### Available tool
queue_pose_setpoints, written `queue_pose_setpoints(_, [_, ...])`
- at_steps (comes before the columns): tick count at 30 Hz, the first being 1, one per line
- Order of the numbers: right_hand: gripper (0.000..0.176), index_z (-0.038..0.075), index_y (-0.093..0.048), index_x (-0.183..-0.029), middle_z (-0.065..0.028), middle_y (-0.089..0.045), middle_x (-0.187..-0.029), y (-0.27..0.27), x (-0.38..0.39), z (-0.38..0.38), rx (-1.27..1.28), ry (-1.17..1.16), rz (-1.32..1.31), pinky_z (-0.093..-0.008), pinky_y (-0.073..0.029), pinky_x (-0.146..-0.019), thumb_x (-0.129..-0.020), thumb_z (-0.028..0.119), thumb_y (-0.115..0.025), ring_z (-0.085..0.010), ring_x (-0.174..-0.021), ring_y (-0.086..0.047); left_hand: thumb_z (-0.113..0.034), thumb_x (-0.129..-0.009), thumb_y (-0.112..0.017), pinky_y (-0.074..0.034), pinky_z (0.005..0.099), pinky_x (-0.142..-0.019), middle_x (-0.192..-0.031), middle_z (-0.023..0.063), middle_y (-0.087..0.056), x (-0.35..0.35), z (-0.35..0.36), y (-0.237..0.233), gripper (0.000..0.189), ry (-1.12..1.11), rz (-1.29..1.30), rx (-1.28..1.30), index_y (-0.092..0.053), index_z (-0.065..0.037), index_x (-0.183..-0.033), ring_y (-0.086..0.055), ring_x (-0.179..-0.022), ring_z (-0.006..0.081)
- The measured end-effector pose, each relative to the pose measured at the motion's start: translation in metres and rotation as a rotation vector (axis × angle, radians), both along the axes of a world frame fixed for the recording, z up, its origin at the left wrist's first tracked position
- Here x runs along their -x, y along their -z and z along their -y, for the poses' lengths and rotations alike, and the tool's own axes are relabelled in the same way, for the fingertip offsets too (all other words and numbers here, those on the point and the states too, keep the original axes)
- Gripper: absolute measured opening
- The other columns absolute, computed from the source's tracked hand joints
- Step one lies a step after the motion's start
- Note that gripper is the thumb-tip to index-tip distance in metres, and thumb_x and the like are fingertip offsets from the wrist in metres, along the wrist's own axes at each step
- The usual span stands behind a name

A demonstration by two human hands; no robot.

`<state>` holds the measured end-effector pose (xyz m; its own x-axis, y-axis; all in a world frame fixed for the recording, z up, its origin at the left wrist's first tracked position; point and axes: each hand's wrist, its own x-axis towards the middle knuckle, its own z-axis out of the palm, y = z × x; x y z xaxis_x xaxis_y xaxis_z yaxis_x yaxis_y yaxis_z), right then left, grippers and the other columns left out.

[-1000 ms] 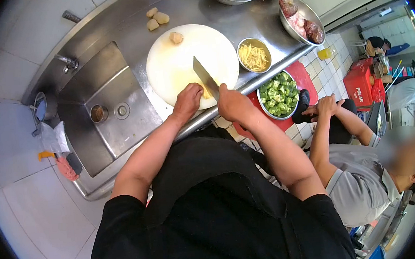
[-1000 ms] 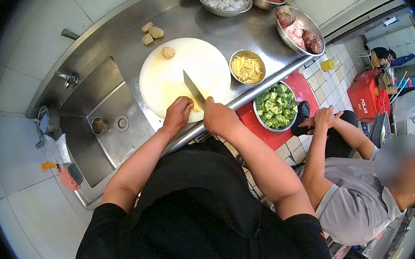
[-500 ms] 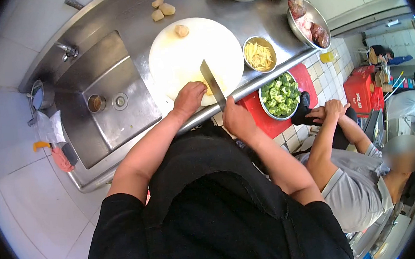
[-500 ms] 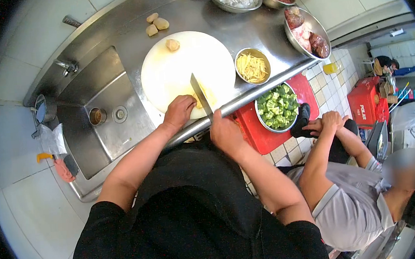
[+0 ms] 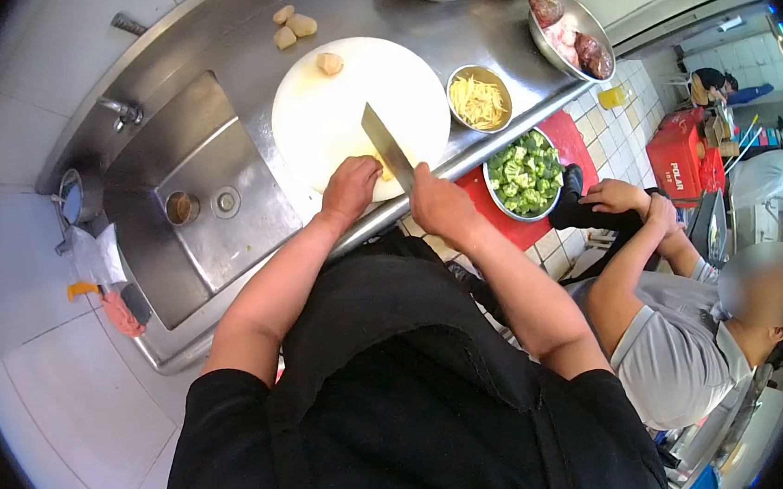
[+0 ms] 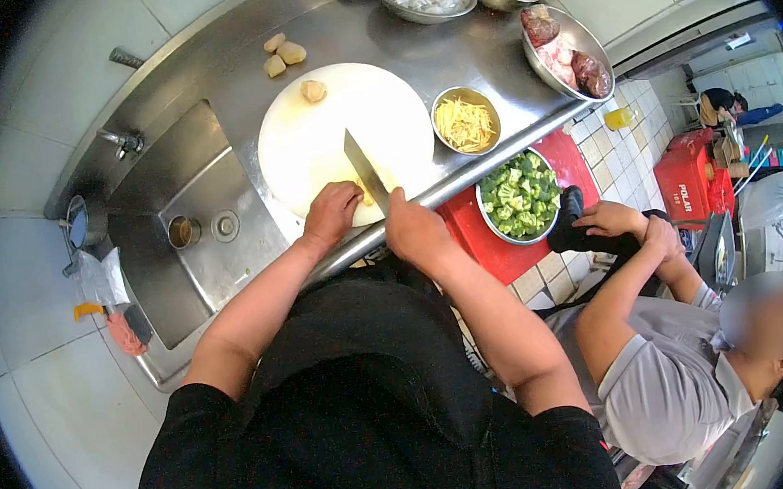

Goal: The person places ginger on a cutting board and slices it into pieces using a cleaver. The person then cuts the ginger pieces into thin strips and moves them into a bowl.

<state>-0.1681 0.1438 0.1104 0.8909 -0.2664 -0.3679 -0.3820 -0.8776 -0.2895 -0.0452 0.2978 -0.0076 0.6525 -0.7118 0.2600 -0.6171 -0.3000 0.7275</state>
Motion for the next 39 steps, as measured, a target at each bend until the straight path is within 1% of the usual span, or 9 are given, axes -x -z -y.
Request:
queue_pose_setpoints(4, [0.024,-0.009,-0.05,-0.116,-0.0365,-0.072,-0.091,-0.046,0.0,-0.008,-0.038,-0.016,-0.145,-0.055,-0.062,-0.077,-0.099,0.008,-0.053,-0.0479,-0.088,-0.076,-0.012,-0.096,-0.07,-0.055,0.0448,-0.092,-0.102,0.0113,-0.072,0.0,0.001,0.002,0.009,-0.012,0.025,0.04,-0.071,-0.005,-0.103,-0.066,-0.102,0.0349])
queue_pose_setpoints(7, [0.025,-0.009,-0.05,-0.118,-0.0356,-0.072,-0.088,0.016,0.046,-0.018,0.024,0.007,-0.062,-0.0567,-0.062,-0.075,-0.1,0.008,-0.051,-0.0491,-0.086,-0.076,-0.011,-0.097,-0.07,-0.054,0.0447,-0.092,-0.104,0.0116,-0.073,0.002,0.0,0.001,0.009,-0.019,0.014,0.003,-0.071,-0.005,-0.103,-0.066,-0.102,0.0351])
queue_pose_setpoints(16, [0.024,-0.008,-0.049,-0.118,-0.0361,-0.073,-0.09,-0.034,0.001,-0.004,-0.041,-0.052,-0.089,-0.0588,-0.061,-0.075,-0.1,0.008,-0.051,-0.0498,-0.086,-0.076,-0.011,-0.097,-0.07,-0.054,0.0446,-0.092,-0.105,0.0115,-0.073,0.001,0.001,0.001,0.009,-0.018,0.019,0.04,-0.071,-0.005,-0.104,-0.066,-0.103,0.035])
queue_pose_setpoints(20, [0.026,-0.006,-0.048,-0.121,-0.0373,-0.072,-0.092,0.02,0.042,-0.02,-0.004,0.069,-0.065,-0.0587,-0.062,-0.078,-0.099,0.007,-0.052,-0.0496,-0.09,-0.076,-0.011,-0.097,-0.07,-0.054,0.0448,-0.092,-0.106,0.0118,-0.073,0.003,-0.001,0.001,0.01,-0.01,-0.01,-0.003,-0.072,-0.004,-0.105,-0.066,-0.104,0.0349])
queue_pose_setpoints(33, [0.022,-0.008,-0.05,-0.115,-0.0362,-0.072,-0.089,0.019,0.033,-0.01,-0.025,-0.031,-0.031,-0.0593,-0.06,-0.08,-0.1,0.007,-0.048,-0.051,-0.088,-0.075,-0.012,-0.098,-0.069,-0.055,0.0442,-0.095,-0.11,0.0123,-0.073,0.001,-0.002,-0.002,0.013,0.005,-0.045,-0.034,-0.071,-0.004,-0.108,-0.066,-0.109,0.0345])
queue_pose_setpoints(34, [0.027,-0.009,-0.05,-0.112,-0.0322,-0.071,-0.085,0.014,0.027,-0.007,0.014,-0.028,0.147,-0.0524,-0.059,-0.058,-0.099,0.014,-0.057,-0.0427,-0.068,-0.075,-0.012,-0.098,-0.069,-0.055,0.0441,-0.096,-0.111,0.0127,-0.073,-0.002,-0.001,0.0,0.012,0.023,-0.022,-0.052,-0.071,-0.004,-0.108,-0.066,-0.11,0.0345])
queue_pose_setpoints(35, [0.027,-0.009,-0.05,-0.112,-0.0322,-0.071,-0.085,0.01,0.019,-0.002,0.017,-0.013,0.156,-0.0524,-0.059,-0.058,-0.099,0.014,-0.057,-0.0427,-0.068,-0.075,-0.012,-0.098,-0.069,-0.055,0.0441,-0.096,-0.111,0.0127,-0.073,-0.001,-0.001,0.002,0.012,0.037,-0.013,-0.051,-0.071,-0.004,-0.108,-0.066,-0.11,0.0345])
queue_pose_setpoints(37, [0.022,-0.008,-0.05,-0.115,-0.0338,-0.073,-0.087,-0.015,-0.009,0.0,0.003,-0.032,-0.011,-0.0579,-0.061,-0.076,-0.099,0.008,-0.05,-0.0504,-0.083,-0.075,-0.012,-0.098,-0.069,-0.055,0.0444,-0.096,-0.11,0.013,-0.073,-0.001,-0.002,0.002,0.012,0.018,-0.002,-0.042,-0.071,-0.004,-0.108,-0.066,-0.109,0.0346])
queue_pose_setpoints(39, [0.023,-0.008,-0.049,-0.116,-0.0336,-0.073,-0.086,-0.016,-0.001,-0.001,-0.013,-0.032,-0.029,-0.0572,-0.062,-0.074,-0.099,0.008,-0.052,-0.0495,-0.08,-0.075,-0.011,-0.098,-0.069,-0.055,0.0446,-0.096,-0.11,0.0136,-0.072,-0.001,-0.002,0.006,0.012,0.012,0.002,-0.008,-0.071,-0.004,-0.108,-0.066,-0.109,0.0349])
